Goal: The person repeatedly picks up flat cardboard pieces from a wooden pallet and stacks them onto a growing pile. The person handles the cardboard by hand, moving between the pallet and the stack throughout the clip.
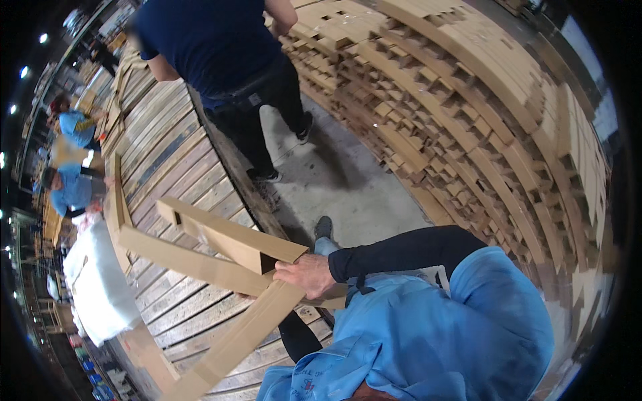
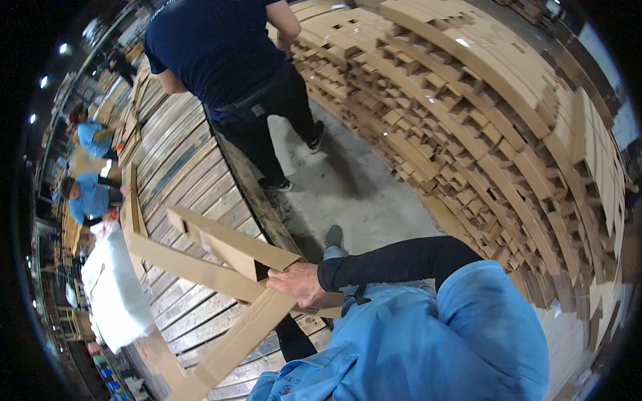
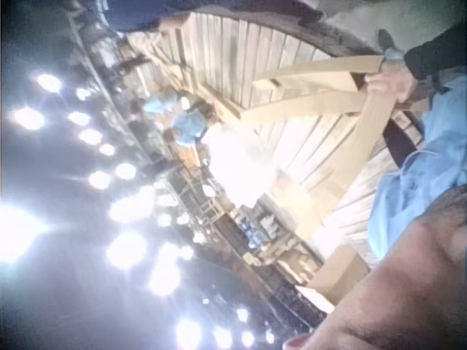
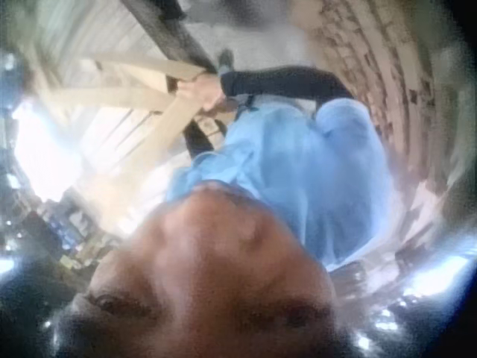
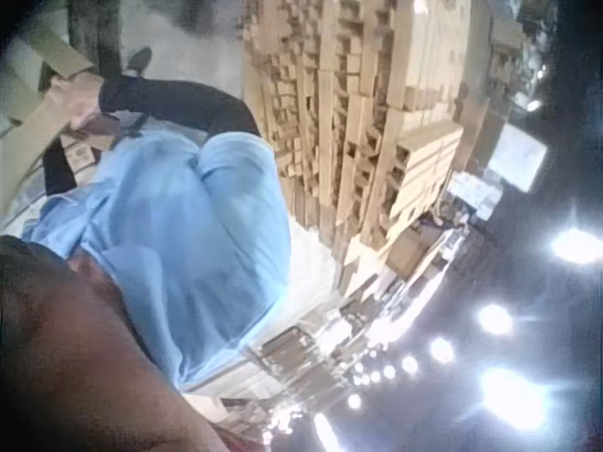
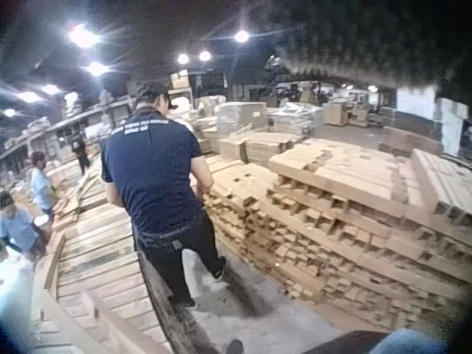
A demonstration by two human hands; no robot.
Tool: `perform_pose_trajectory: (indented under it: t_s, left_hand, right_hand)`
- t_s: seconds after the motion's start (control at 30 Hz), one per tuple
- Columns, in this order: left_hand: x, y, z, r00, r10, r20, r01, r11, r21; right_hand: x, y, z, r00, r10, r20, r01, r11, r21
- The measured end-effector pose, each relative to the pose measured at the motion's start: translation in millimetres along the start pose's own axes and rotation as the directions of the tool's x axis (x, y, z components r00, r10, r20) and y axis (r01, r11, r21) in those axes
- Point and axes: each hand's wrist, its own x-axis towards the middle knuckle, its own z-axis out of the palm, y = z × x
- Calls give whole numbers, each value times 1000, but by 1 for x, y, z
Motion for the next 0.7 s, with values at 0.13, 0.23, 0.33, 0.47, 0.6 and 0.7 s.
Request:
perform_pose_trajectory:
  t_s: [0.13, 0.23, 0.33, 0.47, 0.6, 0.7]
  left_hand:
    - [-9, 33, 72, 984, 23, 176, -31, 999, 44]
    - [-19, 60, 147, 935, 36, 353, -66, 995, 73]
    - [-33, 87, 234, 849, 58, 525, -121, 989, 87]
    - [-67, 96, 366, 687, 32, 725, -130, 988, 79]
    - [-115, 57, 506, 475, -49, 879, -70, 993, 93]
    - [-157, 17, 603, 302, -120, 946, -7, 992, 128]
  right_hand:
    - [-38, -40, -48, 971, -147, -187, 124, 984, -130]
    - [-72, -70, -80, 913, -221, -342, 109, 942, -318]
    - [-108, -93, -107, 833, -223, -506, 4, 918, -397]
    - [-168, -116, -133, 649, -146, -747, -240, 892, -383]
    - [-241, -128, -163, 391, -26, -920, -493, 838, -234]
    - [-299, -136, -187, 211, 71, -975, -670, 737, -91]
